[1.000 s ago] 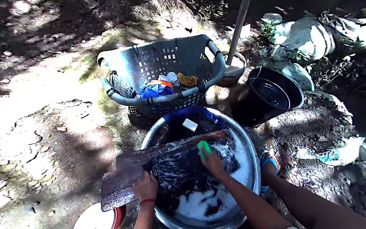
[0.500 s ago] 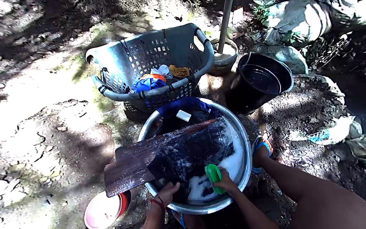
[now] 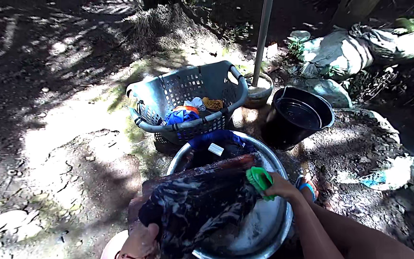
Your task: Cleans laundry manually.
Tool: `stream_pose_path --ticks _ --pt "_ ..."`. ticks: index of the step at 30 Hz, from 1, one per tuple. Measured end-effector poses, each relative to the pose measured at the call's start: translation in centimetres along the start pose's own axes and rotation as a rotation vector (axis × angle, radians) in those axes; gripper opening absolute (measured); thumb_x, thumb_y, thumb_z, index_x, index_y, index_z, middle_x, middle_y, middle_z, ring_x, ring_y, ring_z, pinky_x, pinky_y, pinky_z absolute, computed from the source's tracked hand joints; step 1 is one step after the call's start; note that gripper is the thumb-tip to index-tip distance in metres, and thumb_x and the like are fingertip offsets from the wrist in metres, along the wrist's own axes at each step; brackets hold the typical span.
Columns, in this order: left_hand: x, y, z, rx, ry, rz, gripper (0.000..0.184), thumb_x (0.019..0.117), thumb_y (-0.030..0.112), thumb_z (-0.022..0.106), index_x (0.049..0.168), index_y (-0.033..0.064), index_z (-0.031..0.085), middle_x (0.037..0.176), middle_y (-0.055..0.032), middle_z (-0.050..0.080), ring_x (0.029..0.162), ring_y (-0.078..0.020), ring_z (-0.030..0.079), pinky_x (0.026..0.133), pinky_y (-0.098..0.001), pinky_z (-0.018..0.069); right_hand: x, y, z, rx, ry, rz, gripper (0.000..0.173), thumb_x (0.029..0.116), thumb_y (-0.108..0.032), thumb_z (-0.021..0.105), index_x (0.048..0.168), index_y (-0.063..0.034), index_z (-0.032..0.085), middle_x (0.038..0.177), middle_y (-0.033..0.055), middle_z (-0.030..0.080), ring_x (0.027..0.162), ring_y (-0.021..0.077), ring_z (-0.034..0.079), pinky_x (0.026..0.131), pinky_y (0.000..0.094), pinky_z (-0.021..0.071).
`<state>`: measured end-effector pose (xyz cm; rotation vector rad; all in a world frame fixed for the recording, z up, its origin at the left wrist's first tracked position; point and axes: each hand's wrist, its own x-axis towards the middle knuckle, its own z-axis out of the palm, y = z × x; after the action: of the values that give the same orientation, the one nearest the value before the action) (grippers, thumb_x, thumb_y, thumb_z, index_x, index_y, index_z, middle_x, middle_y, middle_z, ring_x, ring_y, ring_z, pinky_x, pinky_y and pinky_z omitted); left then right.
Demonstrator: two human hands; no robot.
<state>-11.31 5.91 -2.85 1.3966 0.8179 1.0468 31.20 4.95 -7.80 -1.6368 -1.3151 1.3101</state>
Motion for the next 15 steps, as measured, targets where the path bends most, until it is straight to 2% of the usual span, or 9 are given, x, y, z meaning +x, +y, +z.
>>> stream_pose_path --ticks 1,3,4,6,8,10,11,13,15 --pt "0.1 -0.2 0.3 0.048 0.216 -0.07 0.053 0.0831 0.068 0.069 0.113 0.024 0.066 0.097 0.0153 0.074 0.09 0.0058 0.069 0.081 -0.0185 0.0589 1.6 -2.1 -1.0 -0.082 0.021 -0.001 0.065 0.0662 -0.007 0.082 0.125 0.0082 0.059 0.108 0.0196 0.068 0.096 0.024 0.067 0.087 0.0434 0.0567" --pt "1.6 -2.0 0.4 0.324 0.475 -0.265 0.061 0.0984 0.051 0.053 0.134 0.0013 0.049 0.107 -0.0017 0.067 0.097 -0.0023 0.065 0.087 -0.0243 0.0559 6.2 -5.2 -0.8 -0.299 0.165 0.121 0.066 0.0769 -0.011 0.086 0.131 0.0116 0.056 0.127 0.0301 0.06 0.116 0.0378 0.061 0.102 0.0526 0.0494" --pt "2.5 -3.6 0.3 0.463 0.525 -0.367 0.057 0.1043 0.037 0.048 0.142 -0.0064 0.045 0.121 -0.0169 0.064 0.11 -0.0158 0.063 0.098 -0.0347 0.0509 8.6 -6.3 0.8 -0.406 0.263 0.214 0.073 0.0791 -0.02 0.087 0.136 0.0124 0.053 0.138 0.0325 0.053 0.128 0.0427 0.054 0.109 0.0553 0.0436" --pt "4.1 -7.3 -0.3 0.803 0.51 -0.573 0.053 0.1096 0.028 0.047 0.135 -0.0183 0.05 0.13 -0.0374 0.059 0.128 -0.0435 0.057 0.111 -0.0554 0.0395 11.2 -8.6 6.9 -0.483 0.304 0.27 0.088 0.0852 -0.026 0.081 0.153 0.0059 0.035 0.149 0.0336 0.044 0.132 0.0471 0.052 0.109 0.0575 0.0436" --pt "5.0 -9.9 -0.7 1.2 0.342 -0.823 0.06 0.1109 0.039 0.039 0.122 -0.0144 0.062 0.127 -0.0364 0.062 0.129 -0.0482 0.057 0.109 -0.0609 0.0402 11.1 -10.2 16.7 -0.52 0.117 0.115 0.089 0.0942 -0.026 0.067 0.166 -0.0148 0.016 0.15 0.0341 0.043 0.121 0.0491 0.06 0.098 0.0592 0.0514" --pt "4.8 -11.3 -0.7 1.36 0.32 -0.86 0.058 0.1101 0.04 0.04 0.117 -0.0099 0.068 0.125 -0.0343 0.064 0.127 -0.0491 0.057 0.108 -0.063 0.0389 9.2 -9.6 26.0 -0.551 -0.123 -0.034 0.07 0.1009 -0.023 0.057 0.164 -0.0302 0.028 0.154 0.0344 0.038 0.123 0.051 0.057 0.094 0.0616 0.0521" --pt "4.7 -11.5 -0.9 1.389 0.331 -0.857 0.056 0.1097 0.039 0.041 0.116 -0.0086 0.069 0.123 -0.0337 0.065 0.125 -0.0494 0.058 0.106 -0.064 0.0397 8.6 -8.6 28.7 -0.566 -0.177 -0.07 0.062 0.1024 -0.02 0.056 0.16 -0.0324 0.037 0.153 0.0348 0.038 0.126 0.0525 0.055 0.094 0.0631 0.0517" --pt "4.2 -11.5 -1.8 1.414 0.341 -0.858 0.053 0.1097 0.038 0.042 0.117 -0.0078 0.069 0.119 -0.0344 0.067 0.122 -0.0513 0.06 0.104 -0.0669 0.0403 8.6 -6.2 28.2 -0.614 -0.146 -0.048 0.055 0.1029 -0.024 0.056 0.156 -0.0318 0.045 0.15 0.0356 0.042 0.125 0.053 0.056 0.093 0.0632 0.0525" --pt "3.7 -11.2 -1.8 1.409 0.328 -0.903 0.056 0.1103 0.04 0.04 0.117 -0.0077 0.068 0.118 -0.0336 0.067 0.122 -0.05 0.06 0.105 -0.0652 0.0394 9.7 -1.7 22.0 -0.715 -0.028 0.052 0.056 0.1032 -0.03 0.054 0.158 -0.0288 0.042 0.146 0.035 0.047 0.121 0.0519 0.059 0.091 0.0629 0.0529"
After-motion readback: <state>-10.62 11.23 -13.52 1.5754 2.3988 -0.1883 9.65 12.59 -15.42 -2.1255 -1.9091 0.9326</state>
